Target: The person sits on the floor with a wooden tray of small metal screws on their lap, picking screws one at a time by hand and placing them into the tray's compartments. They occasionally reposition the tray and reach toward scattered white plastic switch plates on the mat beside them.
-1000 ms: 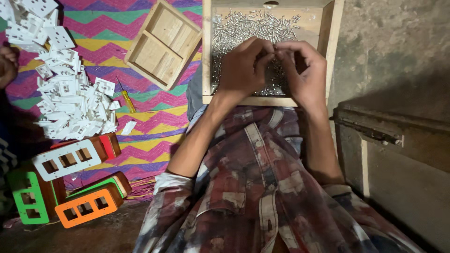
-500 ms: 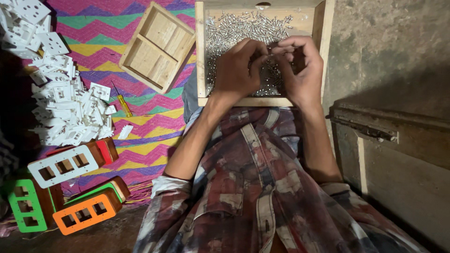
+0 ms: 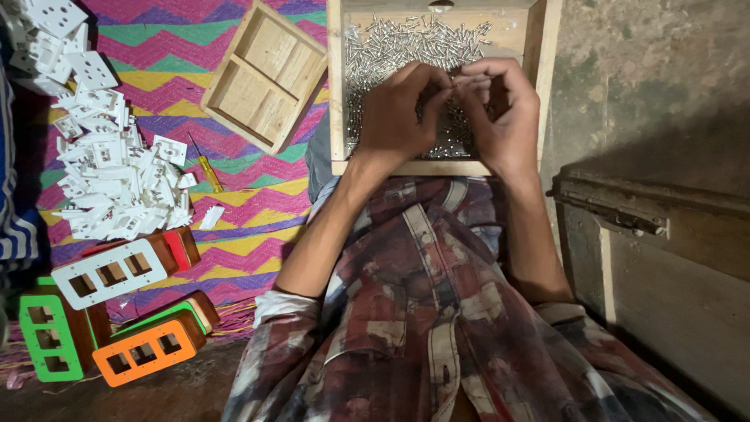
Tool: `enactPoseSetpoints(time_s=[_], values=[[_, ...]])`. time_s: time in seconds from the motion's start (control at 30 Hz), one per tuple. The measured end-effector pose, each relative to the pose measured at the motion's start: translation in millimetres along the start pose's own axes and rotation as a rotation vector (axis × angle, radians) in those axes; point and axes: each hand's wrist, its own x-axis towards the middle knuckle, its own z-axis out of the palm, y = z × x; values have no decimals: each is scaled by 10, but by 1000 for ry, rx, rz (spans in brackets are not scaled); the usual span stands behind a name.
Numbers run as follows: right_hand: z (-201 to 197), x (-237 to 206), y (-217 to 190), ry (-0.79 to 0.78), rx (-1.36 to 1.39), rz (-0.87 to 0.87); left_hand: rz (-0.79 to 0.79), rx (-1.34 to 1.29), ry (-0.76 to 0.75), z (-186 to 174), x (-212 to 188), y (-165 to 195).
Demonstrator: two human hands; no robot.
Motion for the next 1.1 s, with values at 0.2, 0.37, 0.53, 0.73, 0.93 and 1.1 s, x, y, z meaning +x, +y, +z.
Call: enactPoseSetpoints(time_s=[0.2, 0.37, 0.53, 0.73, 0.93, 1.1], values=[[-15, 11, 78, 41, 92, 32, -28, 10, -20, -6, 18, 66], [-22, 5, 105, 36, 52, 7, 39, 107, 36, -14, 44, 100], [-10, 2, 85, 67, 59, -19, -2, 131, 308, -232, -293, 134], [-36, -15, -29, 130, -100, -81, -352, 354, 481, -920, -754, -449], [-98, -81, -156, 330, -295, 20, -275, 706, 178, -905, -1128, -905], [-330, -129, -6, 488, -805, -298, -491, 198, 389, -743, -1030, -1093]])
